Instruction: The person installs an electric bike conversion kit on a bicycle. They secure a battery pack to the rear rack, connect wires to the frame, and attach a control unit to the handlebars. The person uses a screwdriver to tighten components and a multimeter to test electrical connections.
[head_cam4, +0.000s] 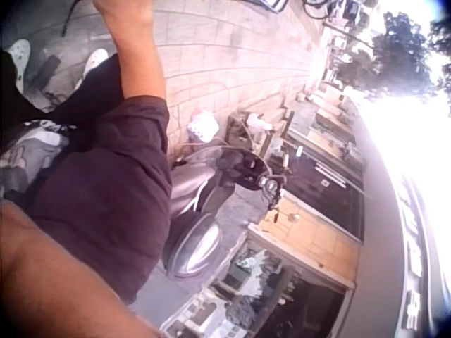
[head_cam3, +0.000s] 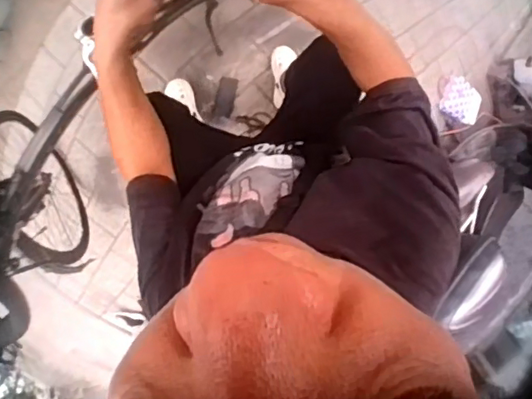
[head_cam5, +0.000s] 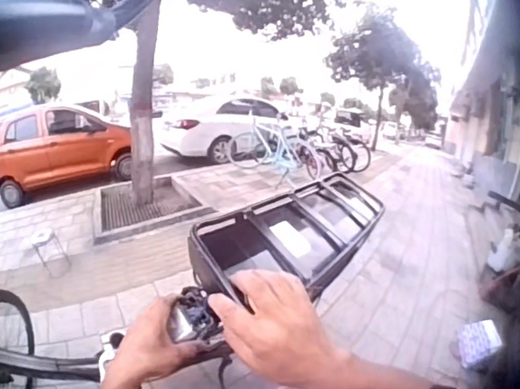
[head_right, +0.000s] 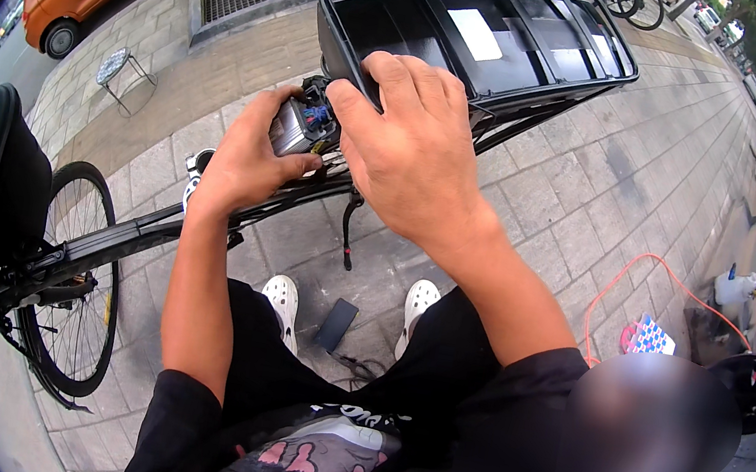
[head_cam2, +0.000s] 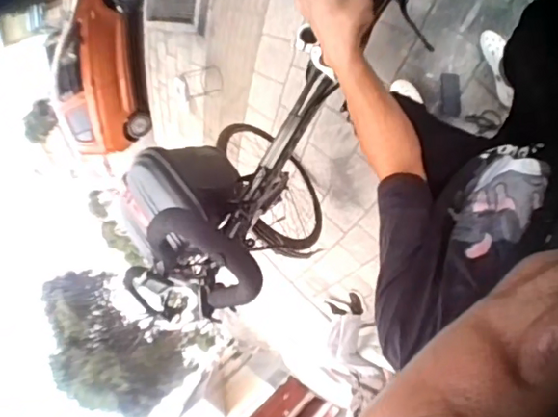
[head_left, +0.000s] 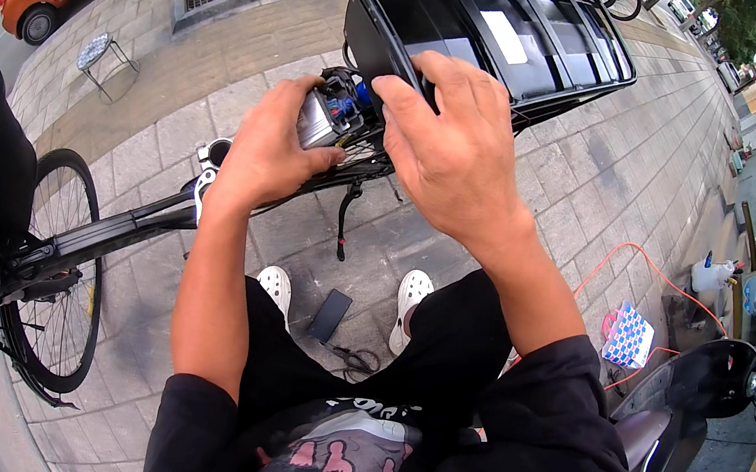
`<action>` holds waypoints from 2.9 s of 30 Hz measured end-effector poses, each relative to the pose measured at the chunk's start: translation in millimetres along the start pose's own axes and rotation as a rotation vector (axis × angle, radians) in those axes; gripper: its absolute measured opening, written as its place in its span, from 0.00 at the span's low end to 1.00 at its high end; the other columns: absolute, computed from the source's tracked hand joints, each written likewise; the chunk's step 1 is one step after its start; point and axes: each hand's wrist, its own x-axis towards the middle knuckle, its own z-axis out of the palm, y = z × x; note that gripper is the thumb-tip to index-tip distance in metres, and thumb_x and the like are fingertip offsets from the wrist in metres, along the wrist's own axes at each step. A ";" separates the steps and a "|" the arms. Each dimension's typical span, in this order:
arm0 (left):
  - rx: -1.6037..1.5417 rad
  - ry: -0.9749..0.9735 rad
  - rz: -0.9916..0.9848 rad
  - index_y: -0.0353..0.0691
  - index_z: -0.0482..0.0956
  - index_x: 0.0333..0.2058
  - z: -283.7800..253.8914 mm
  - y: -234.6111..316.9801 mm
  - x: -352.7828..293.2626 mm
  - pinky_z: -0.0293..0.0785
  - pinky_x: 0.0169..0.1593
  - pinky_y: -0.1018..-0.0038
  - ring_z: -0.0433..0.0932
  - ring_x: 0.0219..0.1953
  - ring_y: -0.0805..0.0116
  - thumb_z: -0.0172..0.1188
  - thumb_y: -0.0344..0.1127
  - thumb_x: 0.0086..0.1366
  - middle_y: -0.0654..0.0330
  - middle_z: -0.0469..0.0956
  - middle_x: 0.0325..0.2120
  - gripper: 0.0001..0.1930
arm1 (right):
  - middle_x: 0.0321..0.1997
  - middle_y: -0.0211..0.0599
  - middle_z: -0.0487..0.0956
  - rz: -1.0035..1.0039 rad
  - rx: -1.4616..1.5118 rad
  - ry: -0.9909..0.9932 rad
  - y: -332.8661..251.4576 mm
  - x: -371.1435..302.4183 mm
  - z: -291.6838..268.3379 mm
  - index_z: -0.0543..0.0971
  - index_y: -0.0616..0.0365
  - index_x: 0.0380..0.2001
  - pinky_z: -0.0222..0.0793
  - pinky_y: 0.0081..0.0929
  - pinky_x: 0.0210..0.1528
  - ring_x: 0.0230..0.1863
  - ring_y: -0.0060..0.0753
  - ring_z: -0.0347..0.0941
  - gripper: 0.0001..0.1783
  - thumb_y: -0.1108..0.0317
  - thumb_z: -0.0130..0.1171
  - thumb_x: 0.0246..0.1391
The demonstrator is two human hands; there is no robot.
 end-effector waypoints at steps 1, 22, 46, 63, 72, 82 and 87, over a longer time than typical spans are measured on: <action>-0.018 0.006 0.001 0.34 0.71 0.67 1.3 -3.1 0.0 0.73 0.66 0.61 0.79 0.59 0.47 0.85 0.34 0.50 0.44 0.80 0.56 0.46 | 0.55 0.43 0.78 -0.004 0.006 -0.002 1.5 -0.7 -0.3 0.83 0.54 0.50 0.67 0.47 0.62 0.59 0.49 0.75 0.19 0.71 0.70 0.54; 0.058 -0.004 0.044 0.39 0.75 0.66 -5.6 0.9 5.6 0.68 0.71 0.58 0.70 0.64 0.48 0.84 0.31 0.44 0.54 0.74 0.60 0.46 | 0.55 0.44 0.78 -0.019 0.042 0.056 7.3 -4.5 3.8 0.84 0.56 0.48 0.67 0.46 0.63 0.58 0.46 0.76 0.17 0.69 0.67 0.52; 0.103 0.190 0.217 0.50 0.78 0.67 14.8 -11.0 0.9 0.58 0.76 0.54 0.66 0.70 0.49 0.79 0.47 0.58 0.54 0.73 0.65 0.38 | 0.43 0.44 0.84 0.467 0.079 -0.008 33.2 -172.9 -32.2 0.83 0.66 0.49 0.78 0.29 0.45 0.40 0.35 0.82 0.12 0.82 0.61 0.63; 0.027 0.486 0.499 0.43 0.85 0.56 34.2 -2.5 -4.1 0.63 0.69 0.56 0.75 0.62 0.52 0.73 0.36 0.64 0.59 0.84 0.53 0.21 | 0.37 0.38 0.84 1.304 0.380 -0.028 57.4 -241.4 -22.4 0.76 0.68 0.64 0.76 0.24 0.29 0.26 0.25 0.80 0.25 0.71 0.60 0.66; -0.373 0.512 0.659 0.38 0.86 0.56 38.7 22.5 -48.9 0.75 0.54 0.71 0.84 0.45 0.73 0.68 0.29 0.72 0.61 0.90 0.44 0.15 | 0.34 0.36 0.84 1.403 0.174 0.113 -20.5 -357.3 -106.0 0.76 0.65 0.65 0.77 0.26 0.34 0.30 0.21 0.80 0.25 0.65 0.62 0.69; -0.279 -0.150 0.406 0.34 0.86 0.55 113.8 -1.9 -102.4 0.77 0.48 0.77 0.81 0.39 0.76 0.68 0.26 0.72 0.61 0.86 0.38 0.14 | 0.34 0.61 0.85 1.762 -0.158 -0.330 -34.5 -505.8 -148.8 0.86 0.63 0.34 0.75 0.53 0.44 0.39 0.57 0.85 0.25 0.50 0.57 0.69; -0.168 -0.288 0.196 0.35 0.83 0.59 123.3 -40.5 -104.4 0.76 0.48 0.77 0.80 0.39 0.77 0.67 0.30 0.76 0.63 0.85 0.39 0.16 | 0.47 0.51 0.89 1.801 -0.175 0.059 -12.2 -597.9 -131.6 0.87 0.60 0.54 0.79 0.45 0.56 0.49 0.54 0.87 0.20 0.59 0.59 0.67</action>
